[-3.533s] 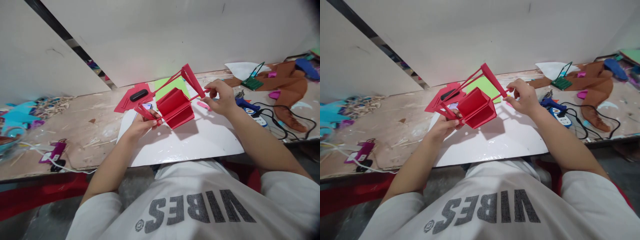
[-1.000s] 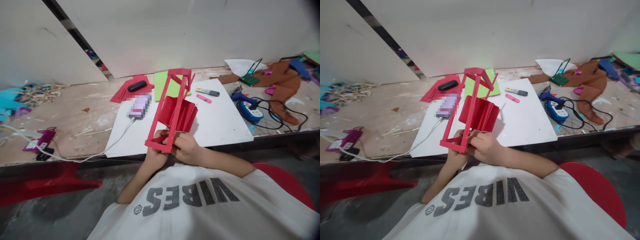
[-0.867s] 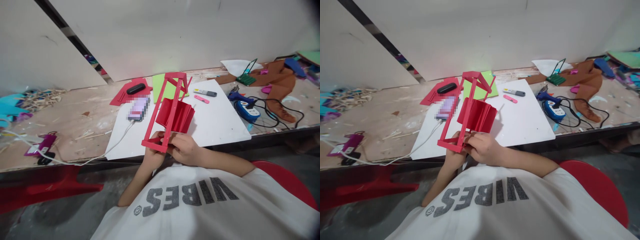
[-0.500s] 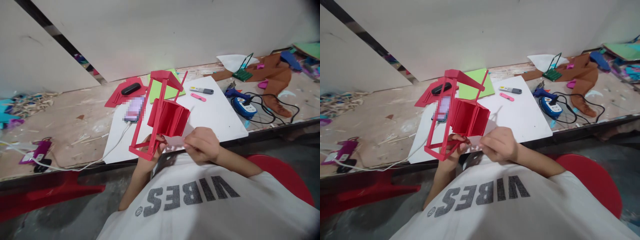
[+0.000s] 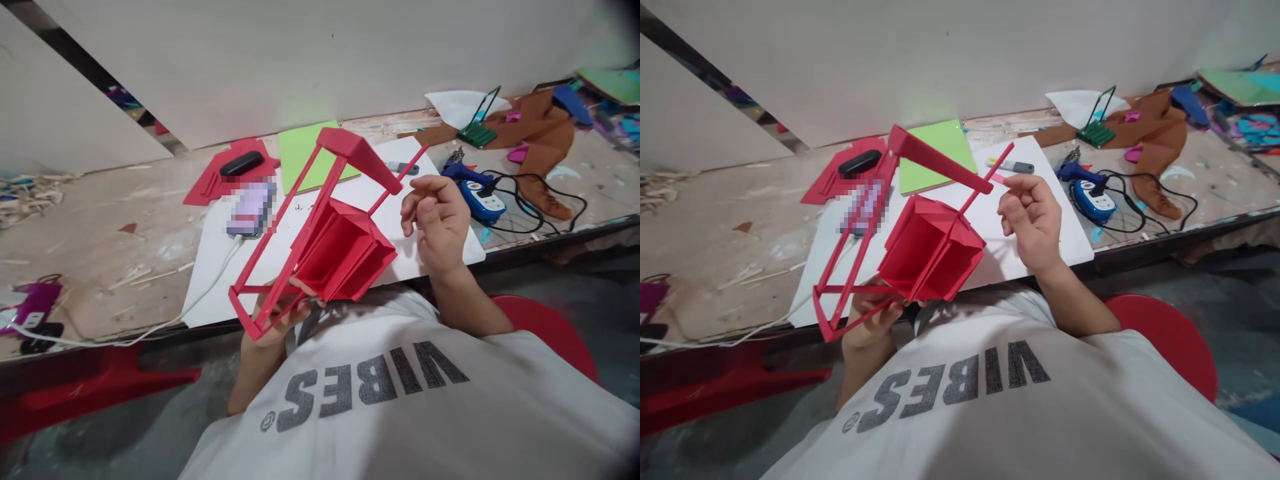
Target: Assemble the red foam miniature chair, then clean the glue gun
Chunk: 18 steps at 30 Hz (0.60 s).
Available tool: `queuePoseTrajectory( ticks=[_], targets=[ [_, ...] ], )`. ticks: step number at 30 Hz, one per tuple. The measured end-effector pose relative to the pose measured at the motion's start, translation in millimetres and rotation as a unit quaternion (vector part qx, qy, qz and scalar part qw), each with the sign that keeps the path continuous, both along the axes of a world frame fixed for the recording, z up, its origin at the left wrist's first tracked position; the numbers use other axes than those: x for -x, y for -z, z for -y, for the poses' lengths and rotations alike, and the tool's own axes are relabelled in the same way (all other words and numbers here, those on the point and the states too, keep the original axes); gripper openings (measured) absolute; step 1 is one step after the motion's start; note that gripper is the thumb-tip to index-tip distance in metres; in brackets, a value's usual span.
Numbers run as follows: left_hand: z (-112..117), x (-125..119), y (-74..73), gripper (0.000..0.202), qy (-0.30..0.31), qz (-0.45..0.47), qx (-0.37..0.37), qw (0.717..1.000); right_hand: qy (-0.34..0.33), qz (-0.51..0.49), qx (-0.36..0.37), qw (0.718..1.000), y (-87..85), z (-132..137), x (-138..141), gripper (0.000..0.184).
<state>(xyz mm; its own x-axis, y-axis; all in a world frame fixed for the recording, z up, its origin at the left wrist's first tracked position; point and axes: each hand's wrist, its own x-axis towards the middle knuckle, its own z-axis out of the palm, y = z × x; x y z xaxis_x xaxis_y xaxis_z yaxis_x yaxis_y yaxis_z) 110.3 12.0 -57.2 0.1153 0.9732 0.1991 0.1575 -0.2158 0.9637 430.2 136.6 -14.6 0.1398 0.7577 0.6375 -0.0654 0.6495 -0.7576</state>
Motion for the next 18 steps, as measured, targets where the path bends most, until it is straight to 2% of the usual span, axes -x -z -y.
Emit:
queuePoseTrajectory(
  ticks=[2, 6, 9, 12, 15, 18],
  targets=[
    [-3, 1, 0.2, 0.046, 0.023, 0.03, 0.005, 0.999, 0.002, 0.006, 0.011, 1.0, 1.4, 4, -1, 0.056],
    [-4, 0, 0.1, 0.034, 0.091, 0.107, 0.024, 0.99, 0.01, -0.017, 0.048, 0.999, -2.1, 9, -1, 0.047],
    [-3, 0, 0.7, 0.038, 0.116, 0.122, 0.022, 0.985, 0.024, -0.015, 0.069, 0.997, -4.7, 8, -1, 0.056],
    [-4, 0, 0.9, 0.041, 0.143, 0.134, 0.026, 0.98, 0.001, -0.026, 0.096, 0.995, -5.8, 8, -3, 0.061],
    [-7, -1, -1.6, 0.038, 0.187, 0.156, -0.002, 0.97, -0.029, -0.051, 0.125, 0.99, -7.7, 8, -4, 0.061],
    [-10, -2, -6.2, 0.034, 0.203, 0.172, -0.008, 0.964, -0.041, -0.071, 0.132, 0.988, -10.4, 7, -5, 0.062]
  ],
)
